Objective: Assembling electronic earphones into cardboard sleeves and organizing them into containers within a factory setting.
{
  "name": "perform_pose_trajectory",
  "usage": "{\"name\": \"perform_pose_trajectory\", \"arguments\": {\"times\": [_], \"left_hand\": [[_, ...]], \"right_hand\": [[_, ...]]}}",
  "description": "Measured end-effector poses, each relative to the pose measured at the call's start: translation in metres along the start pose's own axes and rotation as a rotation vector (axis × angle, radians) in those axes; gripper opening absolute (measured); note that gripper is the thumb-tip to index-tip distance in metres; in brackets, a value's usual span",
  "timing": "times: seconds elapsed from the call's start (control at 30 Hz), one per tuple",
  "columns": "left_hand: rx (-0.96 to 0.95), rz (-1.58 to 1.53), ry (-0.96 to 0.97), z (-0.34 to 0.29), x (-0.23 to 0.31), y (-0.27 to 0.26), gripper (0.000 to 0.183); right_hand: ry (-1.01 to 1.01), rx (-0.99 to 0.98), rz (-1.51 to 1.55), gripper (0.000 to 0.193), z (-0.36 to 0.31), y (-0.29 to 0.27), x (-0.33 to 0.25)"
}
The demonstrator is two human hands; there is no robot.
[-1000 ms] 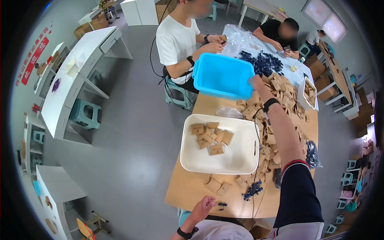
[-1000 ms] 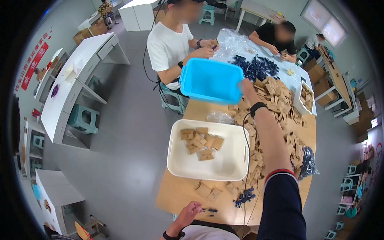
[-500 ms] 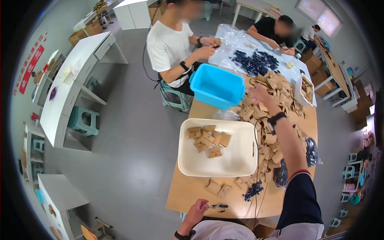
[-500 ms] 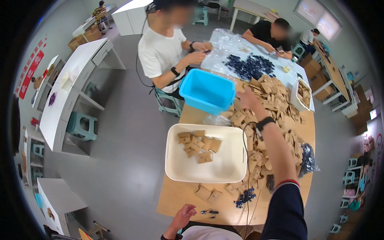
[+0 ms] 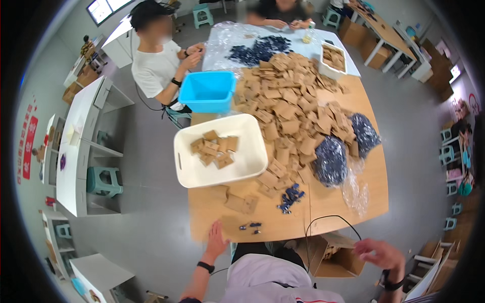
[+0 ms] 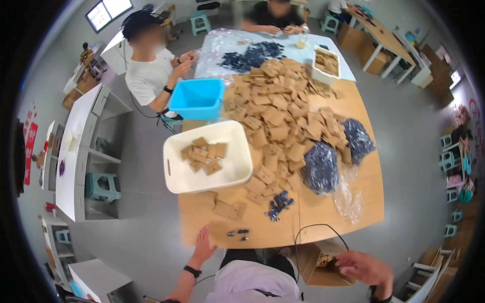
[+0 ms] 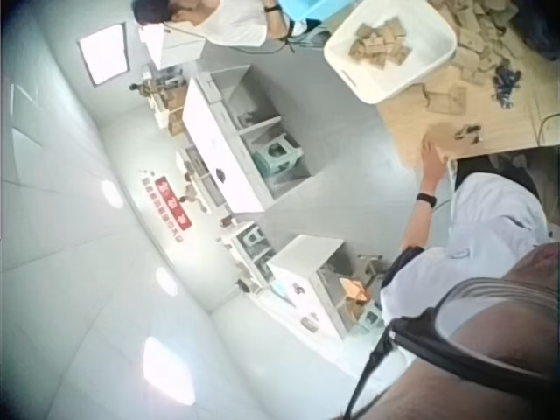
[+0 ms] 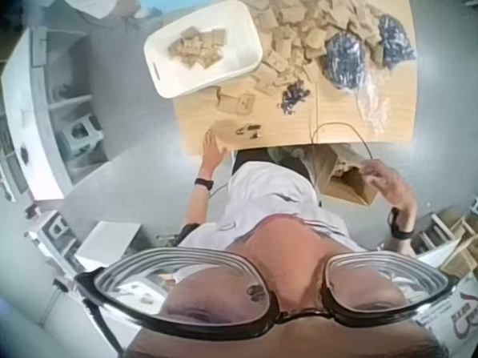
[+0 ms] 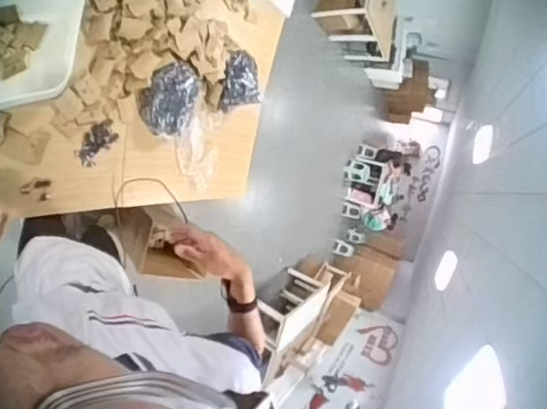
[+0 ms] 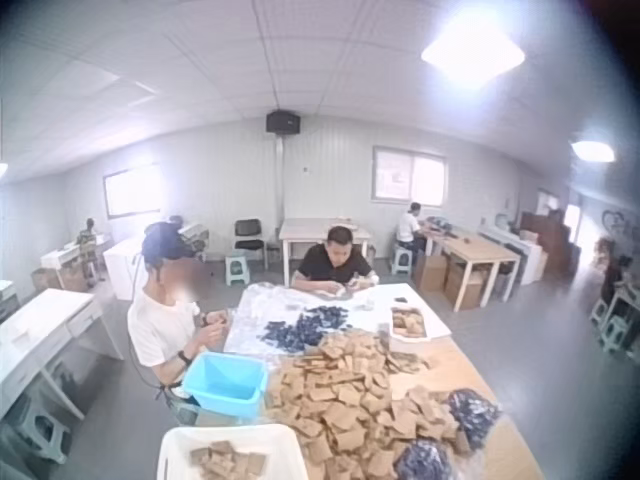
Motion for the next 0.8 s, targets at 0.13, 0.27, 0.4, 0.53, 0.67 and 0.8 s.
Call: {"name": "perform_pose_trajectory", "arguments": {"times": [0.13, 0.27, 0.4, 0.53, 0.67, 0.8], "left_hand": [[-0.031, 0.118, 0.055, 0.017, -0.016, 0.027, 0.098], [-0.022, 0.233, 0.155, 0.028, -0.006, 0.017, 0.1], [0.045, 0.34, 0.257, 0.041, -0.006, 0.016, 0.088], [0.112, 0.365, 0.312, 0.048, -0.002, 0.019, 0.083], [0.17, 0.287, 0.331, 0.043, -0.007, 0.016, 0.069], [0.226, 0.204, 0.344, 0.04, -0.017, 0.014, 0.057]], "right_hand": [[0.38, 0.117, 0.059, 0.041, -0.014, 0.083, 0.213], [0.297, 0.088, -0.076, 0.052, 0.042, 0.21, 0.377], [-0.019, 0.108, 0.112, 0.07, 0.129, 0.321, 0.42], [0.057, 0.13, -0.123, 0.08, 0.194, 0.379, 0.432], [0.069, 0.175, -0.173, 0.086, 0.233, 0.392, 0.442], [0.062, 0.285, -0.243, 0.087, 0.248, 0.412, 0.446]]}}
Point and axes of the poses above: each hand's wrist, its own z-axis towards the middle knuckle, its own y-axis out of the palm, x = y × z, the point moved 4 cm from there along z, towards the middle knuckle, and after that the axes turned 4 degrees about z, right-handed, at the moved point
